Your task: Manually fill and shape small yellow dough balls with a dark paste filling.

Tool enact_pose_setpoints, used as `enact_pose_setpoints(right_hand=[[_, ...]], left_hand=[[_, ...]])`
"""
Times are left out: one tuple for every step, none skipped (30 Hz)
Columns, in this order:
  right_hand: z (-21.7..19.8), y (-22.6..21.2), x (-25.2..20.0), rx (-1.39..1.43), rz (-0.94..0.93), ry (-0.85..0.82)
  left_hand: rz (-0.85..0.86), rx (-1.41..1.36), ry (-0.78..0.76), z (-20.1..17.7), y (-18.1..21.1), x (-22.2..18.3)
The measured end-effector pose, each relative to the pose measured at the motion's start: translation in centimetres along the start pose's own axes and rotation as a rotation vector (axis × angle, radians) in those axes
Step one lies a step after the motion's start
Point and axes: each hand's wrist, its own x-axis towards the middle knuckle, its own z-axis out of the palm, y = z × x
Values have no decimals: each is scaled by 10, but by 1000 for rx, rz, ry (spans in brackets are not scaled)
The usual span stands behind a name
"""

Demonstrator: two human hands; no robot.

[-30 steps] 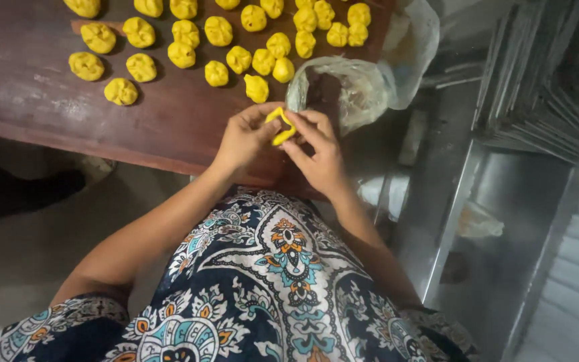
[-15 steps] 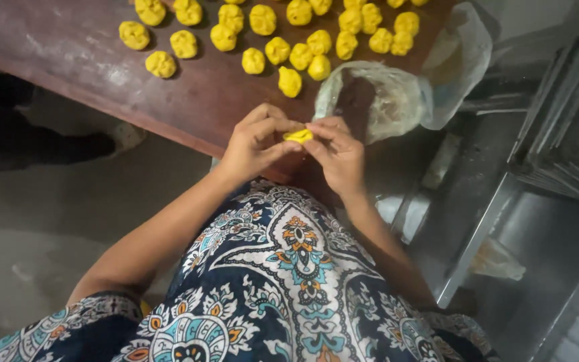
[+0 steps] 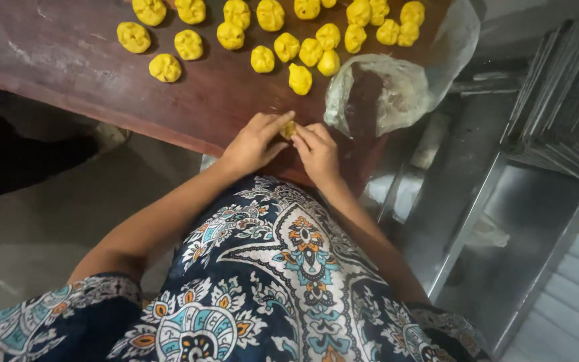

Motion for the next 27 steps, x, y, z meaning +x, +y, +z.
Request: enact_pose_setpoints(right_hand=[[3,4,-3,0,7,-2],[5,8,-6,-48,-53,27],[8,13,-6,-95,-123,57],[8,17,-9,-93,-126,55],[10,20,-8,-153,-151,70],[11,22,-7,-213,-177,85],[5,17,-7,-201,-192,88],[-1,12,-7,-221,-192,47],[-9,9,-5,-244,-198,4],[-14,6,-8,-233,-218,6],[-22,7,-11,-166,-230,8],[-29,8,-13,-98,-241,8],[-34,12,-17,-86,-255,0],[-38,17,-21,-75,-174,47],[-42,20,-32,-61,-81,86],[-47,24,-39,-45,-84,69],[-51,29,-38,-29,-105,86],[-55,35,-35,-12,-125,104],[-60,34,-31,-2,-138,113],[-66,34,-26,-4,-168,113],[-71,33,-27,-7,-190,110],[-75,33,-21,3,-194,116],[-80,31,-17,57,-133,115],[-83,30,-12,112,-72,113],[-85,32,-7,112,-66,115],[-85,34,-2,95,-80,152],[-87,35,0,75,-90,185]], left_hand=[[-5,-4,-3,6,-7,-4],[-18,19,-2,12,-12,-7],[-28,48,5,17,-19,-9],[-30,50,7,26,-28,-15],[-6,100,-1,31,-37,-19],[18,150,-9,36,-46,-23],[20,169,-4,35,-44,-21],[21,210,-47,34,-42,-19],[21,253,-85,34,-41,-14],[23,274,-74,27,-27,-6],[33,280,7,23,-14,4],[45,285,87,20,-1,13],[38,302,96,22,1,15],[68,355,107,24,3,16],[87,405,110,26,8,12],[68,419,110,37,3,1],[-10,408,-23,45,-8,-3],[-91,395,-155,52,-19,-5],[-84,412,-151,48,-15,-1],[-83,354,-100,43,-13,3],[-87,291,-55,40,-9,3],[-84,302,-57,19,-7,8],[-35,351,88,-1,-5,13],[16,397,233,-22,-4,18],[16,394,227,-47,-24,20],[-110,480,348,-73,-46,22],[-242,562,468,-96,-66,21]])
